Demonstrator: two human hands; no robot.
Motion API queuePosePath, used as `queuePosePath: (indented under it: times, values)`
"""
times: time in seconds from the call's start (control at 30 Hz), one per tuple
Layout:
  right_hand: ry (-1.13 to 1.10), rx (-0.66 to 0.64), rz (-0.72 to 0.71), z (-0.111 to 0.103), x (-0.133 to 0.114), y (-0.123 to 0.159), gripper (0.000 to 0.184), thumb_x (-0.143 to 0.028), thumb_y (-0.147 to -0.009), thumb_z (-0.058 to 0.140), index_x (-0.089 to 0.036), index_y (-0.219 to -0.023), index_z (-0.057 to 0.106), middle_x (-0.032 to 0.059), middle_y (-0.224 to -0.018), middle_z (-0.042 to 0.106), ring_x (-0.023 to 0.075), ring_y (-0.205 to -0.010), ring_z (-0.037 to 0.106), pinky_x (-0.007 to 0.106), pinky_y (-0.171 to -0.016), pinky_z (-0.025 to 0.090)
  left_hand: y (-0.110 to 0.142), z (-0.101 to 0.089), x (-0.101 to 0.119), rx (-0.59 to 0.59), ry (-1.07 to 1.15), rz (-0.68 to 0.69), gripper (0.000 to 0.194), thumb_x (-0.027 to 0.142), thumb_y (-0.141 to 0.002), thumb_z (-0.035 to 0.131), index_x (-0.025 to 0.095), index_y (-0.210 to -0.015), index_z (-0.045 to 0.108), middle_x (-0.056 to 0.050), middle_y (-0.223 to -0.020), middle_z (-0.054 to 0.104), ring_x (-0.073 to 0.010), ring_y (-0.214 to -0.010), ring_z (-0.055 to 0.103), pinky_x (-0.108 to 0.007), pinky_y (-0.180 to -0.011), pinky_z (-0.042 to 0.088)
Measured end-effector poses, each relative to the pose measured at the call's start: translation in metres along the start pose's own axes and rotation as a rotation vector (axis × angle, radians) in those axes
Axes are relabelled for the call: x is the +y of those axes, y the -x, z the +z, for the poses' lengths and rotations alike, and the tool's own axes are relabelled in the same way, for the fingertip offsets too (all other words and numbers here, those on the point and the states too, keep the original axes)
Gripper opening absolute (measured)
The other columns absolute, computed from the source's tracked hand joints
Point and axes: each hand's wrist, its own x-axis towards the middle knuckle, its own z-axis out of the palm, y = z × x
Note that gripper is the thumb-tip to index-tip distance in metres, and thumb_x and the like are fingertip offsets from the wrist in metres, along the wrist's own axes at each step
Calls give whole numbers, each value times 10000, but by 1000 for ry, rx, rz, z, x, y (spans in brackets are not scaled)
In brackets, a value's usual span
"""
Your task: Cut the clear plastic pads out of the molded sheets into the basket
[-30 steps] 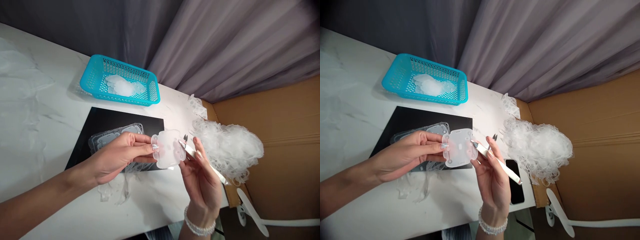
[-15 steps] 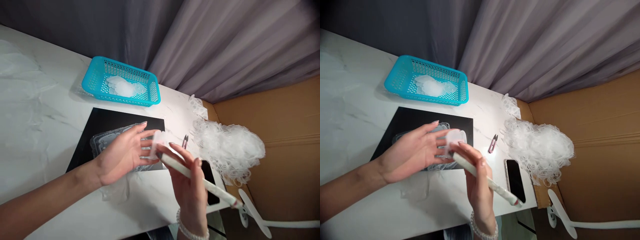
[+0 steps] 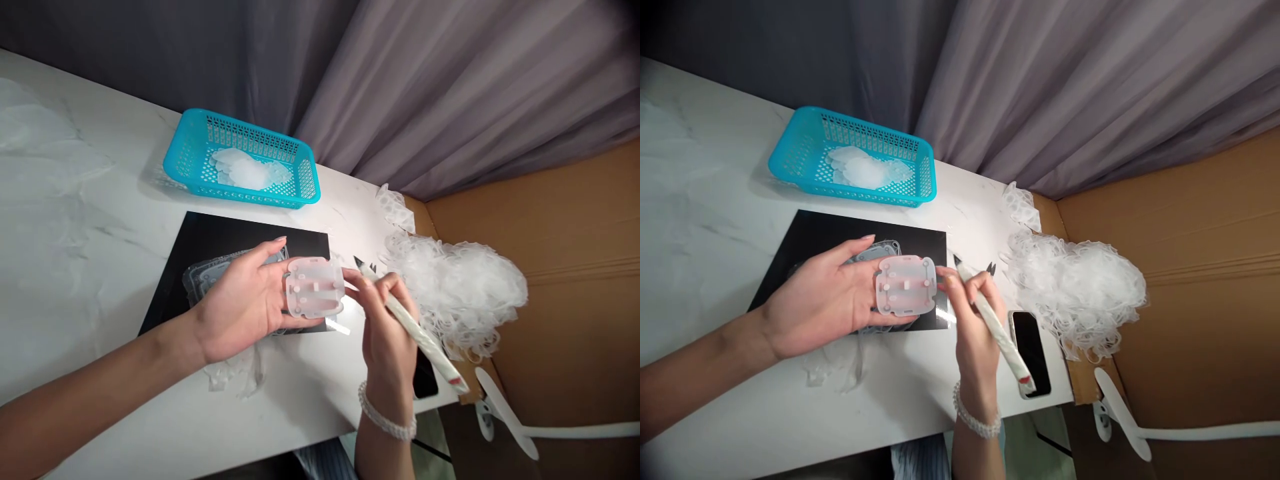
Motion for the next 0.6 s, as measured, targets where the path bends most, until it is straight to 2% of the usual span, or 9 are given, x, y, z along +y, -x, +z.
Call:
queuePosePath:
  times: [0.07, 0.13, 0.2, 0.27, 0.33, 0.4, 0.5, 0.6]
  values:
    - [53, -18, -39, 7, -1, 0, 480, -258, -797, 767, -234, -646, 311, -53, -630, 588, 159, -743, 681, 272, -704, 533, -2, -1, -2, 45, 4, -1, 663, 608, -928, 383, 128, -1369, 505, -194, -1371, 599, -357, -1292, 558, -517, -1079, 434]
    - [95, 64, -129, 11, -1, 1, 505, -229, -800, 765, -238, -639, 287, -75, -594, 483, 137, -711, 650, 249, -683, 509, -4, -4, -3, 161, -2, 37, 617, 586, -933, 421, 163, -1377, 490, -179, -1403, 573, -346, -1312, 538, -520, -1073, 443]
    - [161, 122, -237, 14, -1, 4, 457, -220, -836, 731, -239, -647, 315, -56, -648, 529, 147, -770, 668, 260, -714, 520, -8, -7, -4, 271, -7, 68, 589, 576, -930, 463, 184, -1370, 487, -173, -1412, 560, -331, -1310, 539, -510, -1061, 460]
    - [269, 5, -309, 16, 1, 7, 400, -220, -873, 686, -237, -652, 353, -31, -706, 596, 153, -768, 675, 264, -683, 527, -10, -8, -5, 278, 7, 57, 580, 582, -926, 481, 168, -1332, 505, -185, -1371, 583, -323, -1258, 581, -493, -1044, 480]
    - [362, -193, -329, 18, 5, 11, 390, -227, -890, 657, -236, -634, 362, -24, -689, 611, 147, -678, 657, 258, -602, 512, -11, -8, -7, 192, 23, 32, 560, 579, -935, 462, 140, -1275, 532, -192, -1320, 614, -316, -1187, 629, -475, -1037, 489]
    - [344, -247, -312, 16, 7, 15, 415, -233, -893, 652, -237, -620, 339, -17, -677, 635, 156, -668, 670, 263, -596, 517, -11, -9, -10, 126, 18, 36, 521, 553, -951, 439, 133, -1238, 551, -184, -1316, 624, -303, -1156, 650, -453, -1046, 486]
    - [204, -48, -251, 6, 11, 17, 421, -240, -903, 650, -239, -638, 323, 16, -773, 727, 200, -833, 735, 305, -742, 557, -10, -16, -9, 162, -44, 86, 436, 460, -964, 440, 153, -1256, 541, -165, -1385, 590, -296, -1207, 628, -446, -1066, 483]
    - [191, 61, -197, -9, 19, 20, 401, -248, -914, 643, -240, -656, 337, 22, -772, 735, 221, -906, 744, 326, -815, 551, -14, -30, 17, 233, -216, 277, 332, 302, -953, 461, 177, -1256, 508, -145, -1465, 523, -284, -1289, 572, -452, -1084, 482]
